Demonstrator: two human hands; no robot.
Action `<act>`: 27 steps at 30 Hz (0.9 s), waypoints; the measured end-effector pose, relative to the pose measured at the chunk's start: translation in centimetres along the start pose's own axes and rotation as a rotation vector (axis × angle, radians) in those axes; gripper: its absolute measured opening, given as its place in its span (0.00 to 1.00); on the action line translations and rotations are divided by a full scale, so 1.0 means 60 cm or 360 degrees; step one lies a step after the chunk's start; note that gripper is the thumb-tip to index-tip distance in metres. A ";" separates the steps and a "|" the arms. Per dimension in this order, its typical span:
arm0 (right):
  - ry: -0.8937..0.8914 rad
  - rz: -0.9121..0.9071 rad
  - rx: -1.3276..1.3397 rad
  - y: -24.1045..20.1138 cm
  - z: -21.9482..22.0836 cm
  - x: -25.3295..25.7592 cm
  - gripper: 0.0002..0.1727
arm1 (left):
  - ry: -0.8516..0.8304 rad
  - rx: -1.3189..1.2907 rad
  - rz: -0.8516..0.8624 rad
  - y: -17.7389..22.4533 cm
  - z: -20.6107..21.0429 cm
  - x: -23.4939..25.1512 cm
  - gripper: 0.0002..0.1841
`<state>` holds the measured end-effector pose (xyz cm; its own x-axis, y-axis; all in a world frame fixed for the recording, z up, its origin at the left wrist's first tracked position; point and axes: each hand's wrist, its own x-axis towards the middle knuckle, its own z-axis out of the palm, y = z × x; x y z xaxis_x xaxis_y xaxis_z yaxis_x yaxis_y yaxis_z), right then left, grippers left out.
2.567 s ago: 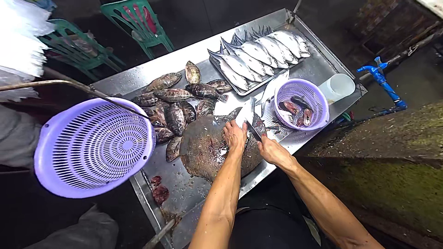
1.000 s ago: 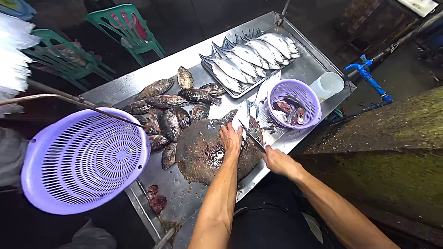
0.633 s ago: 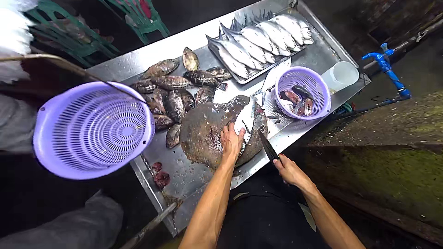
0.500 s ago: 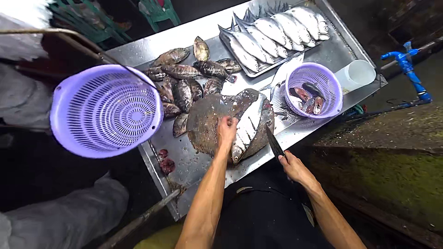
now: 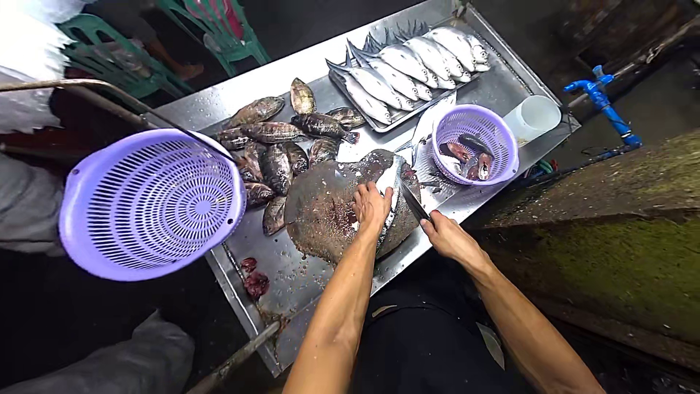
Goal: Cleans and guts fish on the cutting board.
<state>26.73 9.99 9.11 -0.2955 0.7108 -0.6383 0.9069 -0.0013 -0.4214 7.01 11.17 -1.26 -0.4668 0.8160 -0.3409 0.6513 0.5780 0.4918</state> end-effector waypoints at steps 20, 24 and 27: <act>-0.0419 0.0144 -0.0318 -0.104 -0.042 0.041 0.24 | 0.0022 0.0046 -0.0047 0.001 0.003 0.014 0.29; -0.0384 0.0151 -0.0382 -0.103 -0.042 0.021 0.25 | 0.0014 0.0079 -0.0040 0.010 0.000 0.010 0.29; -0.0210 0.0091 -0.0257 -0.122 -0.021 0.079 0.27 | -0.0005 0.0084 -0.0051 0.009 0.003 0.014 0.29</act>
<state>19.05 14.29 9.98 -0.2696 0.6146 -0.7414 0.9565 0.0815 -0.2803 7.06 12.13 -1.40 -0.4858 0.7972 -0.3583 0.6667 0.6031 0.4378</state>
